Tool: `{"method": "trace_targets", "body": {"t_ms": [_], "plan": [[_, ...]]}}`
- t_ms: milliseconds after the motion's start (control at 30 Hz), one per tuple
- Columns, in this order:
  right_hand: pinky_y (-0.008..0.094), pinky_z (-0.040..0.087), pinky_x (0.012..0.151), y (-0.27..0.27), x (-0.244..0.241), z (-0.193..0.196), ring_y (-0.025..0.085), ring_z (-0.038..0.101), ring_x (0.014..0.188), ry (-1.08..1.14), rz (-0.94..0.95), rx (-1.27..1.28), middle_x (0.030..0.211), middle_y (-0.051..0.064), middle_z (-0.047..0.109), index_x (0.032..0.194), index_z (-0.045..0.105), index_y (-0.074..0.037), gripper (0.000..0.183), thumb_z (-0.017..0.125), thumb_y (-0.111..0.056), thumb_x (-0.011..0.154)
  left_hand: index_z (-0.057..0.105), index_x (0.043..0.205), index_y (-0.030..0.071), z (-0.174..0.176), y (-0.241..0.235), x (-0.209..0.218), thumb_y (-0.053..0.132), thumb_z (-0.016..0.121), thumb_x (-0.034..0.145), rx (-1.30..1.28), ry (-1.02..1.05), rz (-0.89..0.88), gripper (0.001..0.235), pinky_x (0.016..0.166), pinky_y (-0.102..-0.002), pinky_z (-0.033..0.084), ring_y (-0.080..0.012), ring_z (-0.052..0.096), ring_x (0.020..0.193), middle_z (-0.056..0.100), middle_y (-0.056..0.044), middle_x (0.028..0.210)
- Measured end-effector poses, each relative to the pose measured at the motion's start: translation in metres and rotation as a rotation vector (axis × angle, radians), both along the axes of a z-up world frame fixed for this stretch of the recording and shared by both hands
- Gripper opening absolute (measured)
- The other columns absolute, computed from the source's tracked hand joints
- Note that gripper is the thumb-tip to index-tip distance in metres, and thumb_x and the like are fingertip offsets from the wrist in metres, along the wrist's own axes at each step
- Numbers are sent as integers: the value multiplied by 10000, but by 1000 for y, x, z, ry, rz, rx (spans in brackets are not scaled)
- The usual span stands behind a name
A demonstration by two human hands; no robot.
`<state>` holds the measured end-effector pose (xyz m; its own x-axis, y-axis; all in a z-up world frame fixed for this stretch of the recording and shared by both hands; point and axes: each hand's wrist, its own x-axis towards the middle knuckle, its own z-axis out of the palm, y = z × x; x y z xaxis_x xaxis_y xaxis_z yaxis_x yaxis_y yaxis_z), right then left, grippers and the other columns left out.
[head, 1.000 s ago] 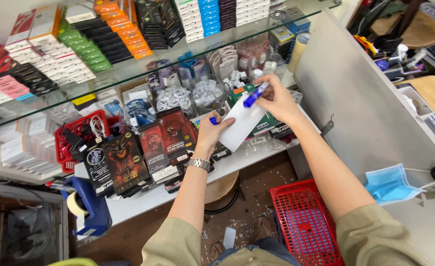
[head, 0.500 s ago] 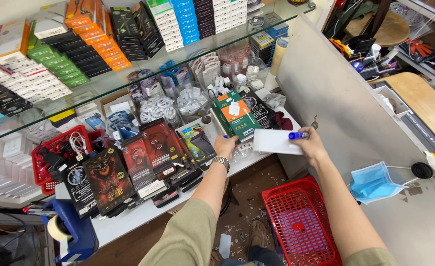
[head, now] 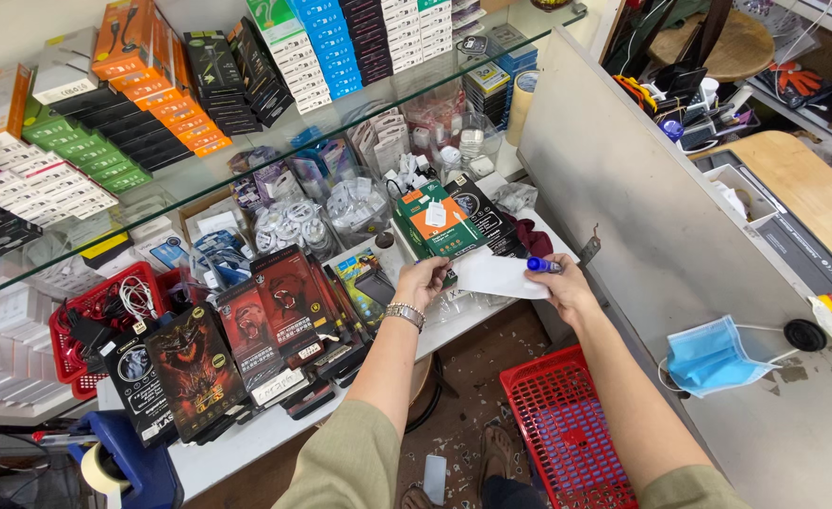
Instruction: The person wipes several small product boxes with a maroon cloth on a cluttered counter, then uses a blue marker to write on the boxes. The person handles multiple boxes one at a time, wiping and labeling them in sequence.
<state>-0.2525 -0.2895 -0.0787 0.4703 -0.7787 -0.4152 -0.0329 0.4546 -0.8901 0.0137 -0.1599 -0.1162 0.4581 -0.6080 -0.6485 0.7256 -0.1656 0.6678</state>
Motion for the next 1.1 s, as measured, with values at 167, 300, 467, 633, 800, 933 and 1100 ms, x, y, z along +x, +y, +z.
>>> {"method": "trace_targets", "body": {"t_ms": [167, 300, 467, 633, 800, 933, 1100], "plan": [[368, 585, 704, 7, 33, 1, 217, 676, 845, -36, -92, -76, 995, 81, 629, 1149, 486, -87, 449, 773, 44, 829, 708, 852, -21, 17, -5, 3, 22, 774, 839, -41, -25, -53, 80, 471, -192, 421, -67, 564, 549, 751, -96, 797], [400, 617, 804, 17, 61, -9, 219, 706, 919, -315, -114, -12, 1045, 118, 614, 1146, 432, -63, 403, 682, 78, 864, 705, 861, -19, 24, -4, 1, 26, 785, 849, -55, -37, -64, 93, 472, -190, 420, -65, 565, 554, 749, -91, 808], [436, 602, 859, 19, 94, -23, 271, 711, 955, -399, -245, 77, 1073, 141, 592, 1119, 394, -56, 435, 658, 152, 841, 702, 895, -13, 28, -7, -4, 24, 781, 847, -62, -11, -61, 98, 456, -186, 407, -73, 602, 573, 759, -96, 814], [418, 587, 904, 31, 119, -19, 257, 722, 958, -470, -275, 74, 1105, 165, 605, 1134, 399, -56, 383, 640, 110, 887, 711, 907, 3, 22, -5, -9, 5, 777, 829, -74, -40, -45, 102, 454, -187, 411, -74, 607, 566, 758, -87, 800], [351, 587, 723, 37, 80, 22, 190, 705, 857, -168, -296, -256, 981, 129, 715, 1157, 409, -88, 199, 501, -246, 1078, 672, 872, -17, 15, 10, -24, 44, 791, 842, -55, -421, -118, 136, 481, -237, 468, -113, 630, 582, 734, -89, 775], [289, 552, 701, 34, 65, 65, 177, 682, 763, -258, -181, -411, 852, 92, 728, 1202, 457, -104, 248, 458, -334, 1108, 654, 892, -28, 19, 39, -45, 103, 738, 859, 48, -623, -182, 159, 505, -278, 525, -148, 673, 585, 725, -100, 760], [285, 515, 731, 61, 80, 88, 141, 615, 790, -257, 120, -508, 865, 91, 670, 1289, 585, -66, 280, 571, -269, 1097, 641, 984, -4, 25, 68, -71, 106, 664, 863, 5, -592, -187, 165, 515, -301, 559, -158, 703, 602, 730, -94, 779]]}}
